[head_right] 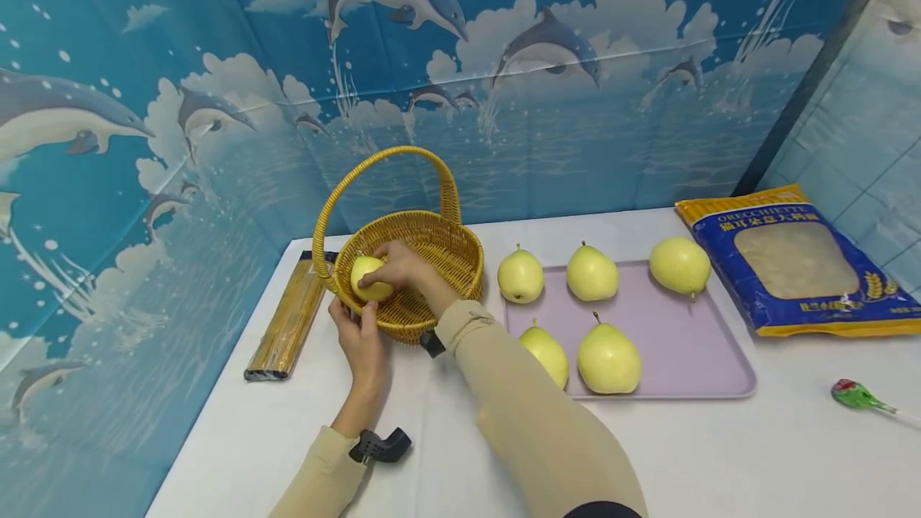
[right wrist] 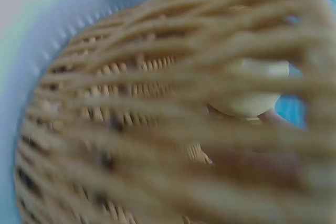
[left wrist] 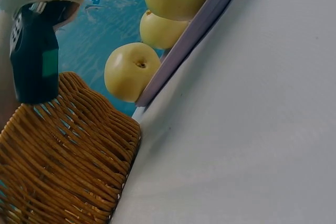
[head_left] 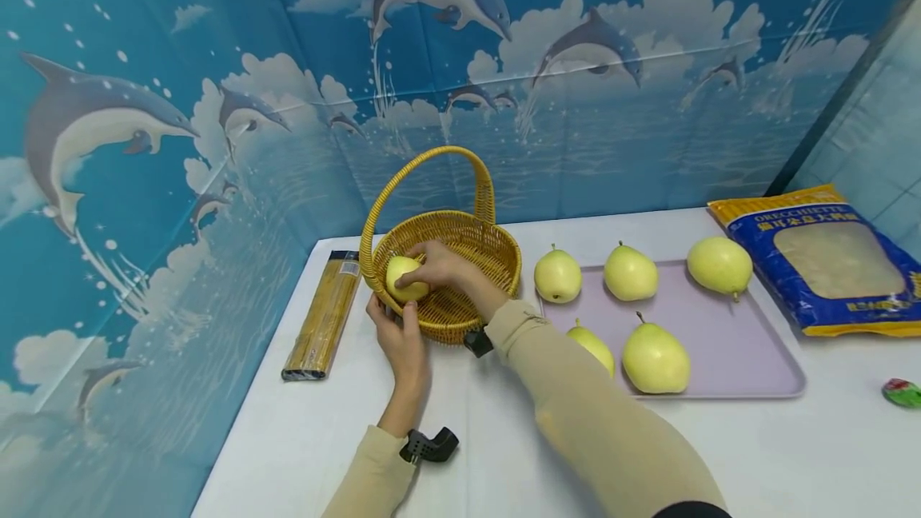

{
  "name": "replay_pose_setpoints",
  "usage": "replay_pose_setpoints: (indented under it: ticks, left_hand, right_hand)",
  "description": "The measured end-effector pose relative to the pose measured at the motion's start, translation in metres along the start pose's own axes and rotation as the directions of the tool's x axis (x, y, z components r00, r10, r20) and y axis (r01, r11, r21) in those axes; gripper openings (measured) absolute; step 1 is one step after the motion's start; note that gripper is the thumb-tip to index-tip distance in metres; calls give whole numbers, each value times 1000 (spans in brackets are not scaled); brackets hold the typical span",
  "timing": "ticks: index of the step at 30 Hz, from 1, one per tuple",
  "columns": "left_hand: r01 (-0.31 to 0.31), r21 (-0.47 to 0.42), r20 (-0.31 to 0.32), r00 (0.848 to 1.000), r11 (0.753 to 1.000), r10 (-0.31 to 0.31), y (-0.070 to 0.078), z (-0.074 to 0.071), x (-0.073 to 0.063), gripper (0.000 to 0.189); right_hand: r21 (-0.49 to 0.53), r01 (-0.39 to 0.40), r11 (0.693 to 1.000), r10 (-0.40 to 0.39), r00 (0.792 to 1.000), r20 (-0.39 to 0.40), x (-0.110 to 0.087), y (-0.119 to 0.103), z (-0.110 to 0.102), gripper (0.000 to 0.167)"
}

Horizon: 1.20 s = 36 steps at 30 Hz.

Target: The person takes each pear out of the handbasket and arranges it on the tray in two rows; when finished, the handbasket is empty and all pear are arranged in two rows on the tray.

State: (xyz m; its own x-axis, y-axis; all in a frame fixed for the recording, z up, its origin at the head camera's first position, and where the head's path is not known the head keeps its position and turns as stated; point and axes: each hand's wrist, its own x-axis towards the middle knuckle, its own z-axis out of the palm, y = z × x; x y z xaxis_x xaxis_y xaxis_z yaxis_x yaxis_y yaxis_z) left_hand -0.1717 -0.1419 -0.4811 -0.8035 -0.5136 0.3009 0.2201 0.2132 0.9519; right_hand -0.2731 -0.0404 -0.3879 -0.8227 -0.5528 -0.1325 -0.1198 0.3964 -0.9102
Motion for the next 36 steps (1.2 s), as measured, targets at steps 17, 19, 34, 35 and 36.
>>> replay_pose_setpoints:
  ticks: [17,19,34,35,36]
  left_hand:
    - [13,-7,3,1000,1000,-13,-2,-5,3,61]
    - [19,0,3,1000,1000,-19,-1,-5,3,62]
    - [27,-5,35,999,1000,-27,-1,-2,1,64]
    - [25,3,45,999,1000,-25,-1,-2,1,64]
    - [25,10,54,998,1000,-26,-2,-1,1,65]
  right_hand:
    - [-49,0,999,-6,993,-117,-57,-18,-46,68]
    - [-42,-4,999,-1,993,-116,-65,-21,-50,67]
    - [54,-74,996,80,989,-122,-140,-12,-95,76]
    - [58,-62,996,68,990,-122,-148,-11,-99,76]
    - [67,-57,996,66,990,-125,-156,-9,-104,76]
